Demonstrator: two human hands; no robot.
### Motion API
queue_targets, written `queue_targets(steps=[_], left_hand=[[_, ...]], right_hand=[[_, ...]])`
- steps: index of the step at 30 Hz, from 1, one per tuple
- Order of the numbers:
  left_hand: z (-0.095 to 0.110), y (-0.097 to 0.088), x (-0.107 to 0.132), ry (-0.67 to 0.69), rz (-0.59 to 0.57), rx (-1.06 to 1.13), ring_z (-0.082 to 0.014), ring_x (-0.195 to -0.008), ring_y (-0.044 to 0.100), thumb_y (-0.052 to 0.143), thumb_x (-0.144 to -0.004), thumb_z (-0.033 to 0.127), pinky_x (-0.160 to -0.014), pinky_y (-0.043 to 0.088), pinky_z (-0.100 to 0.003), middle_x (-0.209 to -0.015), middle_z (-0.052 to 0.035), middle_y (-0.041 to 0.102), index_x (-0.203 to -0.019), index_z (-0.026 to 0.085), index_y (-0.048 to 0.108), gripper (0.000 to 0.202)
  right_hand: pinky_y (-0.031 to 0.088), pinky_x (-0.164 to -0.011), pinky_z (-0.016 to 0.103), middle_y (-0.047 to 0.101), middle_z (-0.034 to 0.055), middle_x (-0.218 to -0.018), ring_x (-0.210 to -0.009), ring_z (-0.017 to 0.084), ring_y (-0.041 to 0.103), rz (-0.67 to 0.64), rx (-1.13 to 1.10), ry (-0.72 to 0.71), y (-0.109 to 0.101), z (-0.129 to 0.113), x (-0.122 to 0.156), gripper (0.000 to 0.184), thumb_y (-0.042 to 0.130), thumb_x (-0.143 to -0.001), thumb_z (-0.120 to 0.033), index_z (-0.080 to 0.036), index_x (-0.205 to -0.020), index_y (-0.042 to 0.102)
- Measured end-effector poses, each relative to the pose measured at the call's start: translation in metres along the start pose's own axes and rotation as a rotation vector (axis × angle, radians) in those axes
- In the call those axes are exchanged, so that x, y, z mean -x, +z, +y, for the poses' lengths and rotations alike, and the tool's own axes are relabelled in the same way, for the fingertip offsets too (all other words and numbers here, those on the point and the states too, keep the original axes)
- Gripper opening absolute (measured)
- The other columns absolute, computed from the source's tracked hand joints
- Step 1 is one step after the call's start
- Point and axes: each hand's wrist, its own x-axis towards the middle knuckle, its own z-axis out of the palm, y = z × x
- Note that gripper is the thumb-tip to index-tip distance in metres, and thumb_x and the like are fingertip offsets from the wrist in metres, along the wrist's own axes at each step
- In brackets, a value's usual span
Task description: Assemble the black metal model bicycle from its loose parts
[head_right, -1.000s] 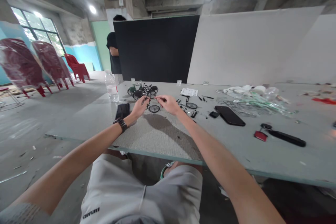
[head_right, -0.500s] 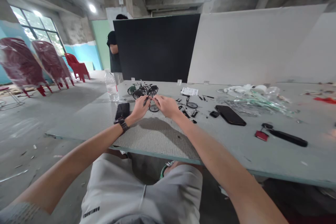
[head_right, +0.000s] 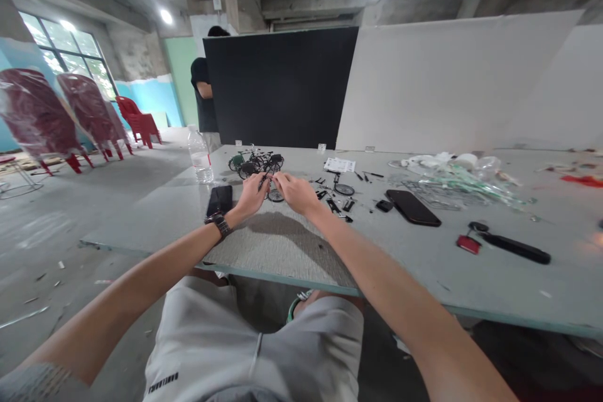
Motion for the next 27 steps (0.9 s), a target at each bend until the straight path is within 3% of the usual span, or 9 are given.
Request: queue_targets(steps=[11, 19, 22, 25, 27], left_hand=[[0.0003, -0.0005, 0.0003, 0.000, 0.011, 0.046, -0.0243, -0.103, 0.061, 0.043, -0.102, 0.020, -0.100, 0.037, -0.039, -0.088, -0.0059, 0.071, -0.110, 0.020, 0.064, 0.022], [0.0021, -0.0011, 0.0019, 0.006, -0.014, -0.018, -0.0245, -0.105, 0.060, 0.041, -0.103, 0.020, -0.099, 0.036, -0.039, -0.100, -0.0091, 0.071, -0.114, 0.018, 0.061, 0.023], [0.0023, 0.0014, 0.0034, 0.021, 0.004, -0.065, -0.0247, -0.108, 0.059, 0.038, -0.103, 0.020, -0.100, 0.034, -0.039, -0.105, -0.0107, 0.071, -0.113, 0.017, 0.060, 0.024], [0.0006, 0.0045, 0.0050, 0.041, 0.024, -0.144, -0.0256, -0.112, 0.058, 0.038, -0.103, 0.020, -0.100, 0.033, -0.040, -0.110, -0.0122, 0.071, -0.114, 0.018, 0.060, 0.024], [-0.0011, 0.0059, 0.0052, 0.073, 0.029, -0.187, -0.0261, -0.114, 0.057, 0.038, -0.104, 0.021, -0.101, 0.033, -0.041, -0.111, -0.0126, 0.070, -0.114, 0.018, 0.060, 0.025]], right_hand=[[0.025, -0.056, 0.031, 0.071, 0.0165, -0.101, -0.064, 0.020, 0.056, -0.016, -0.009, 0.015, 0.0000, -0.0025, 0.0006, 0.051, 0.019, -0.110, -0.042, -0.015, -0.116, 0.062], [0.021, -0.055, 0.032, 0.070, 0.0198, -0.103, -0.057, 0.017, 0.051, -0.074, 0.142, -0.003, -0.0029, -0.0059, 0.0007, 0.044, 0.022, -0.110, -0.033, -0.013, -0.117, 0.061], [0.024, -0.056, 0.031, 0.069, 0.0145, -0.089, -0.057, 0.017, 0.050, -0.032, -0.001, 0.016, -0.0017, -0.0055, -0.0005, 0.041, 0.025, -0.110, -0.036, -0.015, -0.108, 0.060], [0.030, -0.056, 0.029, 0.059, 0.0040, -0.067, -0.055, 0.016, 0.048, 0.024, -0.321, 0.084, 0.0006, -0.0029, -0.0037, 0.043, 0.031, -0.108, -0.049, -0.019, -0.093, 0.058], [0.032, -0.053, 0.028, 0.047, -0.0022, -0.056, -0.049, 0.015, 0.042, -0.011, -0.584, 0.190, 0.0021, -0.0004, -0.0062, 0.048, 0.036, -0.104, -0.061, -0.021, -0.088, 0.057]])
